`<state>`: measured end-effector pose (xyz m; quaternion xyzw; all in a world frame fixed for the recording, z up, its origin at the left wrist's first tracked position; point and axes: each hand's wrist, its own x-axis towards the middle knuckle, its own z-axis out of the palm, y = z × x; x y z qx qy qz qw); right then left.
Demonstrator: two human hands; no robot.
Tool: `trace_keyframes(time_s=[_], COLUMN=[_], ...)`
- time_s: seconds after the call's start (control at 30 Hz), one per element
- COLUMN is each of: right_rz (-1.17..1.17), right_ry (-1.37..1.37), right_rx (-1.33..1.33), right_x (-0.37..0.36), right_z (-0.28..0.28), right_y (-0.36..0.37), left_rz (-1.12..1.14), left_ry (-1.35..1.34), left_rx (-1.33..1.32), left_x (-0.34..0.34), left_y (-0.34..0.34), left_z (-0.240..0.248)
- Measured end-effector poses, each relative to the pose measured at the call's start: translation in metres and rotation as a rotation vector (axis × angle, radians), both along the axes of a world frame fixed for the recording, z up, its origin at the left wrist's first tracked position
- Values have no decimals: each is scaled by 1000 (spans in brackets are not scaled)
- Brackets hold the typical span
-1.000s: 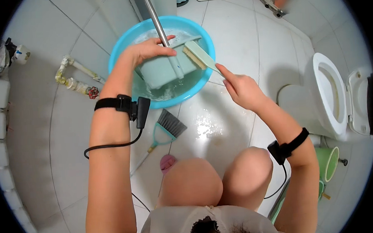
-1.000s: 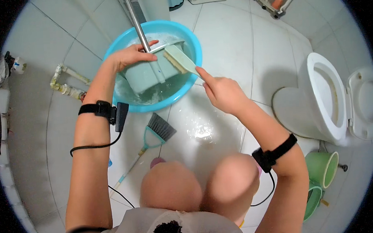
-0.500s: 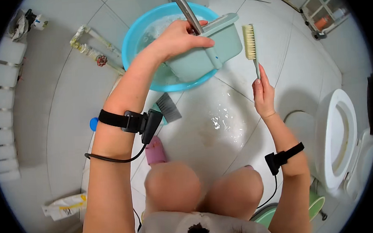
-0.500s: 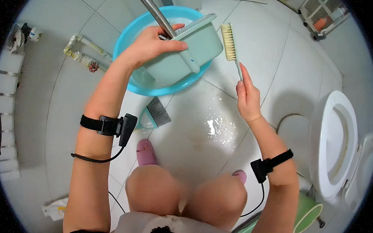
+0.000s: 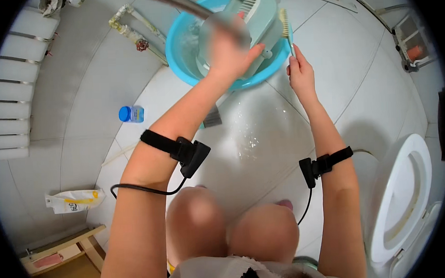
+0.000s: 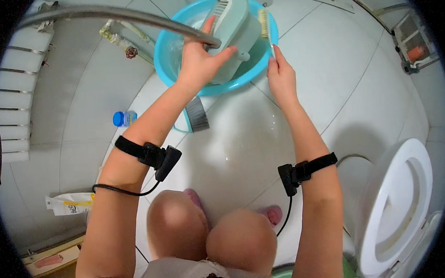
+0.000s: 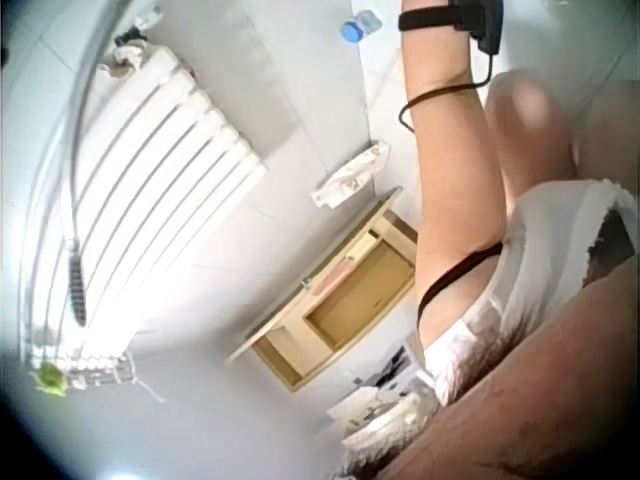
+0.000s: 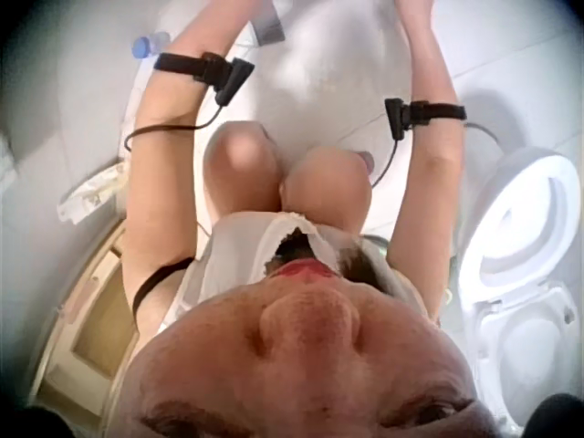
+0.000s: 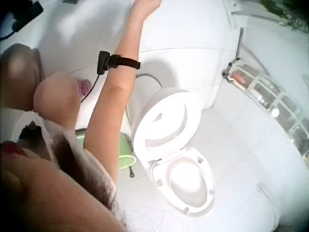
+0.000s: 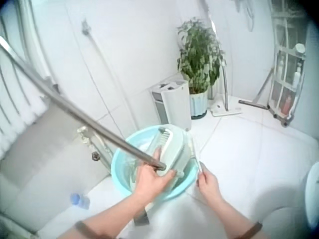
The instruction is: Cleaning a dustpan and a small brush in a basin of soapy water.
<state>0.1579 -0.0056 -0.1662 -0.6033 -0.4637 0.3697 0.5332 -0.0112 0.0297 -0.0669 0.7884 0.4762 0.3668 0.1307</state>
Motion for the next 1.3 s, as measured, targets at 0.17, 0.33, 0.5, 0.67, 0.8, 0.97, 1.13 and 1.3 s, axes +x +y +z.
trace_keyframes(time_s=[0.17,0.33,0.5,0.67,0.8,0.97,1.13,1.3], right_rz=[55,204,131,145,221,271,413,286], right_ry=[-415,-773,-720,-524,-559,-740,-998,-1229], right_rx=[50,-228,-80,32,71,-25,-21,-242], right_x=[-15,-43,-49,-39,-15,2,28,2], right_z=[-2,28,23,32,67,137,228,342], right_y=[25,25,9,-21,-50,-83,-115,-91], left_rz=[-31,6,-17,-31,-125,-223,-234,-308], left_ry=[-343,-693,-947,-1164,-1342,-1376,-1353,-1439], left_rx=[-84,-210,-309,-465,-595,-603,-617,-670], left_x=[-22,-46,-81,-113,-126,-138,-139,-158], left_y=[-5,-25,-32,-32,-28,-27,-31,-26], left_z=[-8,0,3,-8,-15,-14,-18,-25])
